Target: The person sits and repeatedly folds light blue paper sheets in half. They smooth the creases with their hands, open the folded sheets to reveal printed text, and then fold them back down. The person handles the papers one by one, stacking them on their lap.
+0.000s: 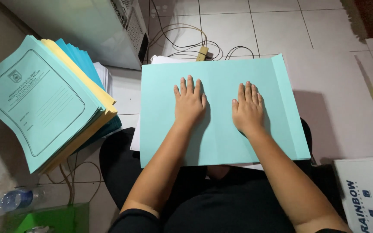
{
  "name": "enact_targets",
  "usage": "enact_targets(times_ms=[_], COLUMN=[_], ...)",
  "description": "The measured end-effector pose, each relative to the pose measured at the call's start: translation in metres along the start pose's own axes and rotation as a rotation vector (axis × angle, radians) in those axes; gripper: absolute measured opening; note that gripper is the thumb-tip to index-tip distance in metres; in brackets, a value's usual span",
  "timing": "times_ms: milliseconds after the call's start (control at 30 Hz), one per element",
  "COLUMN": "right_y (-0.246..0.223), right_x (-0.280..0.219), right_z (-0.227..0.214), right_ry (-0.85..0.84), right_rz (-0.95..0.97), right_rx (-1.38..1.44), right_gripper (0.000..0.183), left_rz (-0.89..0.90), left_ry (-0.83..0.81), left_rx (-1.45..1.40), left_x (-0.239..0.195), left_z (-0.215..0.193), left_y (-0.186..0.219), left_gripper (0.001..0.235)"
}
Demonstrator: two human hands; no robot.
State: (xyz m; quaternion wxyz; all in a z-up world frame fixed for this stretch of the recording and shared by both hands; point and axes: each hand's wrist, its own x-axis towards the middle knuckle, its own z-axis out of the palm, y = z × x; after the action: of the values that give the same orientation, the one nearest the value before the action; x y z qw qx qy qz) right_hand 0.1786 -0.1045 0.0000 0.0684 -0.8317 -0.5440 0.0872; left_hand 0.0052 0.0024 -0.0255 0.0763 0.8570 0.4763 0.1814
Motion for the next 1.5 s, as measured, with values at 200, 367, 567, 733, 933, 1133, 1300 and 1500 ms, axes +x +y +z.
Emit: enact_targets(times_ms=[200,367,567,733,933,1133,1300,1500], right_y=[0.008,0.003,0.002,-0.001,-0.001,0.003,-0.003,-0.078], right_x=[0.009,0.0,-0.001,-0.002,0.001,0.002,-0.002,-0.036], right_z=[0.015,0.005,0.0,-0.005,-0.005,0.004,0.007,0.044], right_ry=[0.017,0.022,0.014,0.008,-0.012,0.024,0.078,0.053], right_rz=[0.007,-0.019,-0.014,0.001,-0.005,-0.023,-0.164,-0.589], right_rx=[0.011,0.027,0.029,0.026,0.001,0.001,-0.027,-0.097], right_gripper=[0.064,0.063,0.063,0.062,0.063,0.064,0.07,0.094], left_rz=[0.252,0.199,0.052,-0.056,-0.079,0.048,0.334,0.056], left_ry=[-0.393,-0.512,-0.355,-0.339,-0.256,-0.341,-0.451,-0.251], left_rx=[0.069,0.031,0.11,0.192,0.148,0.094,-0.05,-0.749], left_x=[-0.087,-0.103,0.029,0.11,0.08,-0.034,-0.113,-0.113], left_z=[-0.054,-0.049,0.007,0.031,0.019,-0.021,-0.037,-0.095], left_y=[0.063,0.077,0.04,0.033,0.038,0.063,0.047,-0.033], left_gripper=[0.061,0.062,0.063,0.065,0.071,0.071,0.068,0.033])
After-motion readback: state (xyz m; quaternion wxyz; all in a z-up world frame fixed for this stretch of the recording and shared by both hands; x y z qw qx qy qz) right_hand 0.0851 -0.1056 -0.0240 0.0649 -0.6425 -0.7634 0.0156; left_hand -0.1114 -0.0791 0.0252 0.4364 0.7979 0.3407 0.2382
